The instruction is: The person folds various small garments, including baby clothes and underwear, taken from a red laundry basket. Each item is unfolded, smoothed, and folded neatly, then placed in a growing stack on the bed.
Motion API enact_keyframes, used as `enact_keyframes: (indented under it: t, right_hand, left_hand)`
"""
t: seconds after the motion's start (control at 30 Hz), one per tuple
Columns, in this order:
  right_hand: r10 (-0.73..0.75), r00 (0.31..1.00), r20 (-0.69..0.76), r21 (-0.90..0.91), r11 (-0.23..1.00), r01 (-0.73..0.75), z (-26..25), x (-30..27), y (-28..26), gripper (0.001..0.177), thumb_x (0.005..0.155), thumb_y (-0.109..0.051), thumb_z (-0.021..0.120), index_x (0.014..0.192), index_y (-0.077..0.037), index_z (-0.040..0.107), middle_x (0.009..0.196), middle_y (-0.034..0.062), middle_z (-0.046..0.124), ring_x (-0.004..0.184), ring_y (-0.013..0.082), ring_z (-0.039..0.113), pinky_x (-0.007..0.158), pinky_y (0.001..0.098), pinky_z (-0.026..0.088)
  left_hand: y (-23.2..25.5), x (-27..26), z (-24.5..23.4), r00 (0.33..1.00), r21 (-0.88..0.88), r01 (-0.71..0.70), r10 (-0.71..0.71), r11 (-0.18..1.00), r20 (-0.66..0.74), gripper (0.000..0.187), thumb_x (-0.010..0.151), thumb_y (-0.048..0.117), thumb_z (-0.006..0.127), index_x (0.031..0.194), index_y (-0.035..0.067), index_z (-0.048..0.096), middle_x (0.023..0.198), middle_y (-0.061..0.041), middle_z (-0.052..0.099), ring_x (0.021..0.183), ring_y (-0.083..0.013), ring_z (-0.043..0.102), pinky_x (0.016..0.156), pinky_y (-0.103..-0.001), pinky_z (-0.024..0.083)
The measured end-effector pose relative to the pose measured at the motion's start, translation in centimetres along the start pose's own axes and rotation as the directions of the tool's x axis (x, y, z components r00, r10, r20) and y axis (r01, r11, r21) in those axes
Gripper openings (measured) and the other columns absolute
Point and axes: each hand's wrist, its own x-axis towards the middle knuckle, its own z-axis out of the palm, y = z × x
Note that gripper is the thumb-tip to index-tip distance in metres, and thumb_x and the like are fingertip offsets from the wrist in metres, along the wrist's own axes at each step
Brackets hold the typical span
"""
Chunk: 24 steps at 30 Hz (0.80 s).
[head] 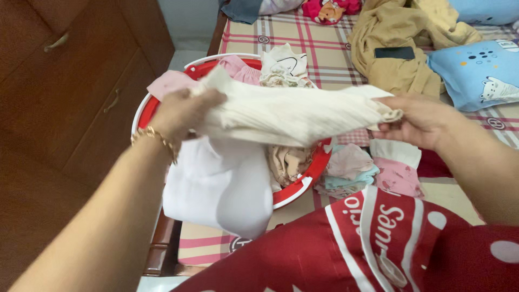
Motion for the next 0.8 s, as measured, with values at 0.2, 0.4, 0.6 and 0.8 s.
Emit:
enact_keyframes:
  t: [0.2, 0.4, 0.6, 0.8]
  right_hand:
    - [0.333, 0.94, -0.076, 0.415, 0.868, -0.274, 0.1, -2.6, 7.5, 0.043, 0.09, -0.037, 0.071, 0.121, -0.01, 0.058, 0.099, 0.003, 0.066, 0.097, 0.0198, 0.064, 0.094, 0.0435, 0.055]
    - [0.385, 0.917, 0.106, 0.594, 0.715, -0.369, 6.0, -6.5, 11.1, 0.058, 0.086, -0.047, 0.071, 0.123, -0.006, 0.054, 0.101, 0.0101, 0.062, 0.099, 0.0256, 0.062, 0.093, 0.0485, 0.053]
    - [0.251, 0.959, 0.134, 0.536, 0.795, -0.283, 7.9, -5.6, 10.8, 0.053, 0.087, -0.027, 0.067, 0.134, -0.008, 0.053, 0.12, 0.0109, 0.066, 0.111, 0.0289, 0.064, 0.1, 0.0515, 0.049]
    - [0.16, 0.978, -0.132, 0.543, 0.838, -0.063, 5.8, -5.9, 6.3, 0.054, 0.085, -0.011, 0.06, 0.137, 0.0, 0.052, 0.134, 0.0189, 0.067, 0.12, 0.0335, 0.068, 0.102, 0.0519, 0.053]
  left_hand:
    - [-4.3, -6.8, 6.1, 0.853, 0.749, -0.204, 0.489, 0.631, -0.18, 0.077, 0.072, 0.033, 0.083, 0.139, 0.01, 0.054, 0.122, -0.021, 0.061, 0.114, -0.039, 0.056, 0.088, -0.052, 0.05]
    - [-4.4, -8.7, 13.3, 0.546, 0.55, -0.766, 0.789, 0.334, 0.281, 0.042, 0.095, 0.031, 0.062, 0.136, 0.023, 0.06, 0.143, -0.005, 0.059, 0.143, -0.0288, 0.048, 0.121, -0.052, 0.027]
    - [-5.7, -7.8, 14.1, 0.793, 0.722, -0.602, 0.361, 0.341, 0.491, 0.065, 0.095, 0.059, 0.037, 0.152, 0.029, 0.041, 0.16, -0.011, 0.034, 0.151, -0.0381, 0.019, 0.118, -0.062, -0.003]
    - [-5.8, -7.6, 11.9, 0.82, 0.755, -0.567, 0.307, 0.328, 0.482, 0.059, 0.097, 0.057, 0.037, 0.15, 0.032, 0.043, 0.159, -0.009, 0.035, 0.152, -0.0327, 0.021, 0.12, -0.063, 0.0]
